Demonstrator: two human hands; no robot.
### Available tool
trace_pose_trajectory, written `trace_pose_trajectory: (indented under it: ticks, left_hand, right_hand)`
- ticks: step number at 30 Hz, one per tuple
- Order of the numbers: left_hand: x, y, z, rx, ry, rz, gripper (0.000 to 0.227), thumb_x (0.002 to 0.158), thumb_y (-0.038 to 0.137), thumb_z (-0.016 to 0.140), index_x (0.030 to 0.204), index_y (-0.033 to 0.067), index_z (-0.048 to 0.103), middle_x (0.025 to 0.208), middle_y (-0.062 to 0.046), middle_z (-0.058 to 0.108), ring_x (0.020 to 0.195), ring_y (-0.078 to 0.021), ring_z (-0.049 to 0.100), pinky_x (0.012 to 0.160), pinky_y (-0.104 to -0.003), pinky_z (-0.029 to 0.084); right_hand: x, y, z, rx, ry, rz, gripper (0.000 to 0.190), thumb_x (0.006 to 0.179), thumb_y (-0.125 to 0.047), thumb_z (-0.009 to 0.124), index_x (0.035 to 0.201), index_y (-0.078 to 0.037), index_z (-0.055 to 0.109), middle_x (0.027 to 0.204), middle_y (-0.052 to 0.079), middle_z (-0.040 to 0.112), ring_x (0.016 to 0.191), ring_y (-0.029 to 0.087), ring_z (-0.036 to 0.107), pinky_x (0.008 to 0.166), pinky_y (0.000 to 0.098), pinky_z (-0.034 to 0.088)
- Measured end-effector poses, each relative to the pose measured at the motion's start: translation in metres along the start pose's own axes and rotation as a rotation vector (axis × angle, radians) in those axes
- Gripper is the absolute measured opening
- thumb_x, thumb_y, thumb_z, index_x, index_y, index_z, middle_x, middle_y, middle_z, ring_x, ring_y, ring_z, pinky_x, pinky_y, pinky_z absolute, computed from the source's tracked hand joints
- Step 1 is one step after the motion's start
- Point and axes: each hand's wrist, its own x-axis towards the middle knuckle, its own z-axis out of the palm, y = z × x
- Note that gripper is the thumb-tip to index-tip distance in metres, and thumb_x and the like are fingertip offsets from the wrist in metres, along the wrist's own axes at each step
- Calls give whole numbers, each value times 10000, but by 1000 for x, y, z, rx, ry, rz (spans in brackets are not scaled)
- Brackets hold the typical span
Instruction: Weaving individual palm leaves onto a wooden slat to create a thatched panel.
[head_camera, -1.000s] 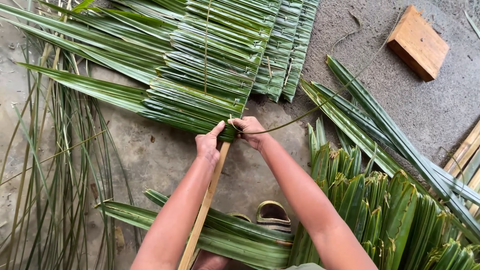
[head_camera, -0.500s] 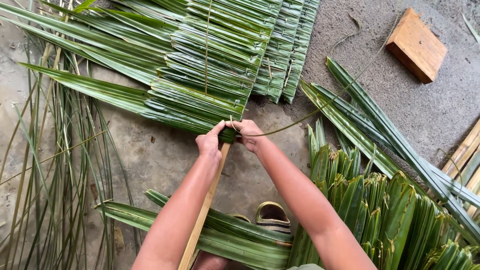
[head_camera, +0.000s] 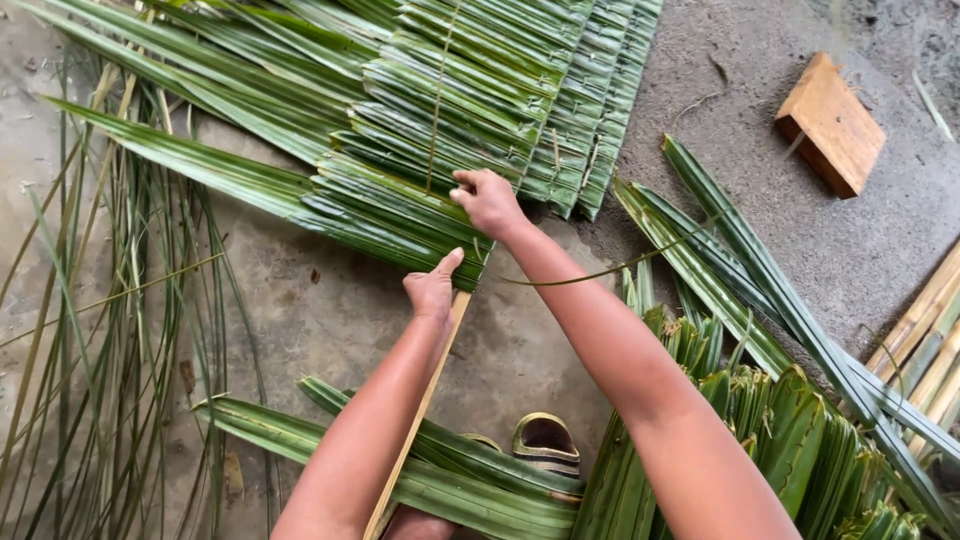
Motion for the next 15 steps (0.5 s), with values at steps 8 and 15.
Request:
trace_pose_trajectory:
  ticks: [8,15]
  left_hand:
    - [2,-4,0,-33,15,11,519,529,118,1033,871,-114,719,802,-199,707,807,-181,675,752,-429,558]
    - [20,-29,-4,-14,5,16,459,561,101,1006,895,-80,748,808,-161,725,789,-170,710,732,-361,569]
  right_hand:
    - [18,-40,28,54,107,69,243,761,-317,879,969,-270,762,801,-78,696,858,150,725,818,348,589]
    - [0,-75,6,111,82,120,122,958,-303,668,915,-201,617,701,-70,752,746,111,773,768,329,620]
